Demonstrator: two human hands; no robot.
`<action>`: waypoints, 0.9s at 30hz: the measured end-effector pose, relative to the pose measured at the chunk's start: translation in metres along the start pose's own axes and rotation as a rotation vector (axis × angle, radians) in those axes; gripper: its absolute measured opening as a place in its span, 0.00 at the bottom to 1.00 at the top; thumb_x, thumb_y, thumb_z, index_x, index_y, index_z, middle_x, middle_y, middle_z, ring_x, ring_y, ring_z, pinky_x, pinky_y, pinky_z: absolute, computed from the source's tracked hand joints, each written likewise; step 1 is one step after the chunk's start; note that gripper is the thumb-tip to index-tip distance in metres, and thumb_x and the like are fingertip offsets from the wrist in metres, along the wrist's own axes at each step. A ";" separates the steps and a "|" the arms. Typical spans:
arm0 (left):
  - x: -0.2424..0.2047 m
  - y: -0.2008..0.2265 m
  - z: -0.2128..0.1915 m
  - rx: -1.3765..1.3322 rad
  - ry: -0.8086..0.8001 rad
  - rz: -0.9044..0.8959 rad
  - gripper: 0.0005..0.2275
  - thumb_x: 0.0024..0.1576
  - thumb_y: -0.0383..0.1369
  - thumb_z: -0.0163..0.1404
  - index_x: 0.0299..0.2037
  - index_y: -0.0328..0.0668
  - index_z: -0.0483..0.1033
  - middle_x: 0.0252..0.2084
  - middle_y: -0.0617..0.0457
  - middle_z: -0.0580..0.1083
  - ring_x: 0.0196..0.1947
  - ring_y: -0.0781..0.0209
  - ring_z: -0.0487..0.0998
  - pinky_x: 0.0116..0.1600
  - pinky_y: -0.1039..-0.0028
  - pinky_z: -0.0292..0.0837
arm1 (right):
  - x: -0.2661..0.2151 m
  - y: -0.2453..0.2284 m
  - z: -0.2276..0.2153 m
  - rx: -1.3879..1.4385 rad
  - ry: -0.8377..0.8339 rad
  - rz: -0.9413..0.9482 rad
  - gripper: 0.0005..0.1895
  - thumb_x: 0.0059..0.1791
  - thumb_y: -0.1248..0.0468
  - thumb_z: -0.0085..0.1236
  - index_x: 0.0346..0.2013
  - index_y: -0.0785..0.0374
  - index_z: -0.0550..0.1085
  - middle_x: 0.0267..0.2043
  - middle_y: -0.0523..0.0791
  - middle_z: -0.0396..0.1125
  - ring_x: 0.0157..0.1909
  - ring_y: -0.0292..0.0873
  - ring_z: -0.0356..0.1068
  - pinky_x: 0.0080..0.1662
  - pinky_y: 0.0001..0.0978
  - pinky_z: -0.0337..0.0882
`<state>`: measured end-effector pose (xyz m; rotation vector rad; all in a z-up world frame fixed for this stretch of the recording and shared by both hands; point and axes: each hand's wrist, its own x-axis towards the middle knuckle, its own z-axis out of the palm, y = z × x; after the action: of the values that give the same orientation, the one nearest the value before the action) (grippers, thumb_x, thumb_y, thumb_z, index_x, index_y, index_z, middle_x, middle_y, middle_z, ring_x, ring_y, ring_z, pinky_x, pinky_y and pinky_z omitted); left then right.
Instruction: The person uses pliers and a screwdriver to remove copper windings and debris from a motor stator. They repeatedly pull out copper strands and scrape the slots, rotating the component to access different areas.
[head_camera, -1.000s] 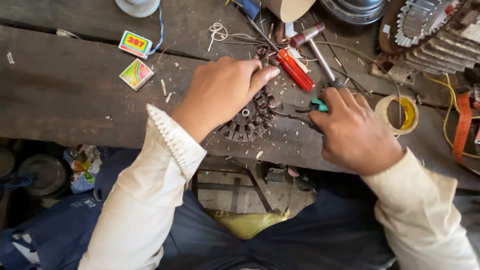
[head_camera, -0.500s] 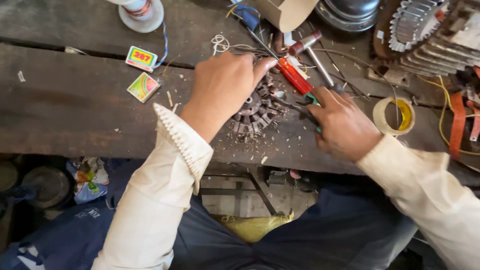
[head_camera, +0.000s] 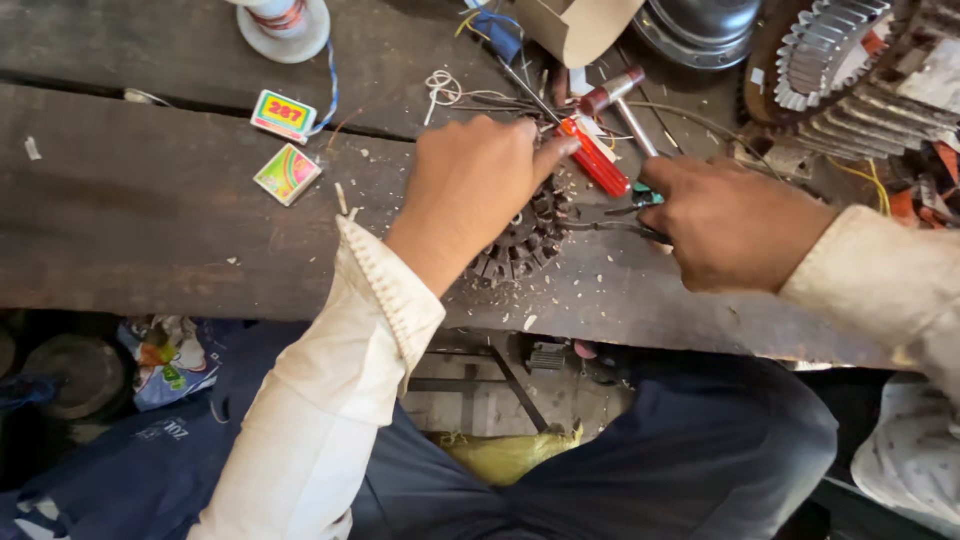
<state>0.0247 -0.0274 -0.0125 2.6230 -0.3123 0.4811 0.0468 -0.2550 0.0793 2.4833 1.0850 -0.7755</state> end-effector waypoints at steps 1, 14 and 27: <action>0.002 -0.007 0.001 -0.020 0.006 0.003 0.24 0.62 0.54 0.48 0.23 0.44 0.80 0.17 0.46 0.74 0.16 0.46 0.77 0.21 0.60 0.70 | 0.000 0.001 0.011 0.068 0.097 0.026 0.14 0.40 0.65 0.59 0.39 0.68 0.78 0.48 0.54 0.62 0.50 0.56 0.68 0.50 0.51 0.72; 0.024 -0.009 0.042 -0.036 0.072 0.146 0.21 0.63 0.52 0.50 0.31 0.41 0.78 0.15 0.53 0.73 0.14 0.55 0.75 0.21 0.63 0.68 | 0.042 0.016 0.104 -0.269 0.868 0.071 0.03 0.44 0.65 0.58 0.30 0.61 0.74 0.52 0.50 0.67 0.52 0.50 0.67 0.53 0.46 0.66; 0.001 -0.016 -0.021 -0.252 -0.347 -0.099 0.32 0.63 0.58 0.39 0.23 0.35 0.77 0.23 0.37 0.74 0.27 0.33 0.76 0.35 0.47 0.70 | -0.029 -0.041 0.048 0.217 0.751 -0.029 0.20 0.32 0.72 0.59 0.39 0.63 0.79 0.54 0.52 0.69 0.54 0.56 0.70 0.56 0.48 0.69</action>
<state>0.0244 -0.0033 -0.0012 2.4495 -0.3264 -0.0485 -0.0166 -0.2680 0.0552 3.0430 1.3100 0.0822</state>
